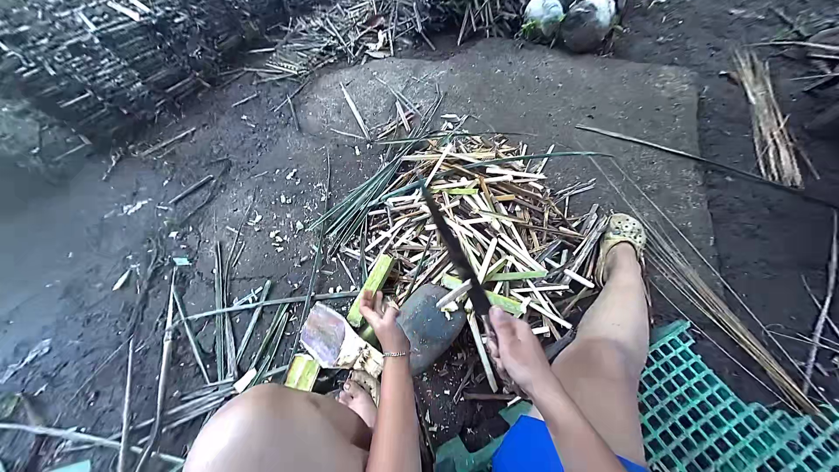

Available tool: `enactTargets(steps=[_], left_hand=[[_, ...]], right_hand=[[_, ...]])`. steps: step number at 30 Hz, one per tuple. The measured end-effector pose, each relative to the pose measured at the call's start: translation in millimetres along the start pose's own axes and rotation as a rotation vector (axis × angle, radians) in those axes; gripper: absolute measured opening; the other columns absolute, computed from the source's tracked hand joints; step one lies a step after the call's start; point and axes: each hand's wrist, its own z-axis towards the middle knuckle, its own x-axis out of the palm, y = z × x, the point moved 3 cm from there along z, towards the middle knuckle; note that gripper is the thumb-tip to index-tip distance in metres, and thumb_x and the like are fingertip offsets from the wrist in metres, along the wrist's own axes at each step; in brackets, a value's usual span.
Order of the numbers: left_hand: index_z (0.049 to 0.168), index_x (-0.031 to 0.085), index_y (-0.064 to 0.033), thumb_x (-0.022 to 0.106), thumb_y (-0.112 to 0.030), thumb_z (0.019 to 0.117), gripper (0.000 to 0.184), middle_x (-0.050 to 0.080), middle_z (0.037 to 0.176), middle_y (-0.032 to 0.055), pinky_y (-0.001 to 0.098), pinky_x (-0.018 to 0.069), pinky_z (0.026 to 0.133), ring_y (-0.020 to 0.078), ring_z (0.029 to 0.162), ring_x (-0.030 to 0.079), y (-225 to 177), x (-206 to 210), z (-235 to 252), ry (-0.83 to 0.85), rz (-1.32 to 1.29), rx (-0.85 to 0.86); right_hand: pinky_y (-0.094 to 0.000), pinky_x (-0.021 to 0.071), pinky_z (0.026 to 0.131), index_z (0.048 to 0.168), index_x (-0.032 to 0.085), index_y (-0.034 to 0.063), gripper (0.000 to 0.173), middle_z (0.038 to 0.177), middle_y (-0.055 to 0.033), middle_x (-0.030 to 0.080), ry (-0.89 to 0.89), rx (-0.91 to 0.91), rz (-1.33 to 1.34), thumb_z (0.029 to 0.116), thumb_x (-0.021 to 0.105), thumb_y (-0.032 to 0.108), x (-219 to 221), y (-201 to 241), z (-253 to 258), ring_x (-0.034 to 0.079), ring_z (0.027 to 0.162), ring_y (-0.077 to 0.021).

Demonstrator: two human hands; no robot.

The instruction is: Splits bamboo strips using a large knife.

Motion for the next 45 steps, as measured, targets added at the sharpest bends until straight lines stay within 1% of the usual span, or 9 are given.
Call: enactTargets(steps=[3,6,10,13,16,19,23,41,45], left_hand=[[0.151,0.02,0.004,0.053,0.001,0.0697,0.088,0.027,0.157,0.0238,0.0376,0.041,0.108,0.0254,0.139,0.039,-32.2,-1.8,-0.2,-0.026,-0.137,0.15],[0.152,0.022,-0.0026,0.072,-0.019,0.0628,0.104,0.033,0.156,0.0118,0.0391,0.0362,0.116,0.0177,0.144,0.036,-50.9,15.1,-2.0,0.338,-0.102,0.253],[0.162,0.005,-0.0025,0.083,-0.031,0.0677,0.126,0.015,0.168,0.0216,0.0449,0.0282,0.123,0.0287,0.154,0.023,-52.9,43.4,-15.1,0.701,0.219,0.227],[0.163,0.006,-0.004,0.08,-0.021,0.0721,0.119,0.015,0.167,0.0245,0.0464,0.0261,0.123,0.0322,0.154,0.023,-40.5,54.7,-17.4,0.563,0.317,0.244],[0.158,0.028,0.0005,0.076,-0.018,0.084,0.09,0.054,0.144,0.0222,0.0456,0.0419,0.112,0.0304,0.134,0.051,-50.0,59.4,-16.5,0.486,0.428,0.304],[0.138,0.058,0.0003,0.07,-0.014,0.0934,0.049,0.069,0.109,0.0141,0.0438,0.0518,0.093,0.0249,0.103,0.065,-55.0,68.6,-15.2,0.63,0.52,0.33],[0.109,0.073,0.0002,0.059,-0.008,0.0975,0.02,0.067,0.107,0.0147,0.0354,0.051,0.091,0.0194,0.101,0.063,-32.6,77.1,-36.9,0.863,0.461,0.345],[0.131,0.059,0.0076,0.05,-0.008,0.1043,0.032,0.068,0.118,0.0172,0.0341,0.0517,0.098,0.0164,0.107,0.066,15.9,40.9,-32.5,0.793,0.46,-0.027],[0.125,0.058,0.0118,0.049,-0.004,0.1027,0.029,0.071,0.109,0.0151,0.0322,0.0534,0.096,0.0134,0.102,0.068,6.2,32.7,-36.8,0.65,0.335,0.054]], right_hand=[[-0.0315,0.0441,0.048,0.087,0.058,0.0054,0.055,0.059,0.0028,0.042,-0.028,0.039,-0.05,0.1104,0.026,0.044,15.4,-22.4,0.5,0.043,0.047,-0.0099],[-0.0441,0.047,0.058,0.095,0.063,-0.0022,0.068,0.066,-0.0082,0.05,0.097,0.302,-0.163,0.1111,0.024,0.051,50.6,-89.2,32.5,0.05,0.056,-0.0219],[-0.0379,0.045,0.053,0.087,0.06,0.002,0.063,0.062,-0.0042,0.047,0.115,0.275,-0.139,0.1116,0.025,0.049,62.4,-92.7,40.4,0.047,0.051,-0.0176],[-0.045,0.0468,0.066,0.091,0.064,0.0012,0.058,0.07,-0.0075,0.053,0.095,0.17,-0.245,0.1121,0.03,0.043,51.2,-75.5,20.4,0.054,0.065,-0.0212],[-0.0451,0.0476,0.066,0.092,0.066,0.0015,0.054,0.067,-0.0061,0.054,0.032,0.084,-0.305,0.1112,0.034,0.04,41.0,-80.2,4.6,0.056,0.064,-0.02],[-0.0444,0.0466,0.063,0.089,0.065,0.0013,0.053,0.064,-0.005,0.052,0.007,0.072,-0.326,0.111,0.034,0.038,39.0,-89.5,-1.0,0.054,0.06,-0.0194],[-0.0476,0.0465,0.067,0.086,0.062,0.0021,0.055,0.068,-0.0082,0.053,0.044,0.176,-0.331,0.112,0.033,0.04,41.2,-91.3,2.4,0.057,0.067,-0.0234],[-0.0626,0.0484,0.096,0.118,0.07,0.0031,0.072,0.116,-0.0227,0.07,0.234,0.492,-0.466,0.108,0.025,0.059,58.6,-108.2,0.7,0.066,0.114,-0.0396],[-0.0516,0.0503,0.074,0.112,0.067,0.0004,0.073,0.092,-0.0189,0.063,0.249,0.525,-0.343,0.1088,0.023,0.058,57.0,-110.8,2.6,0.062,0.079,-0.0314]])
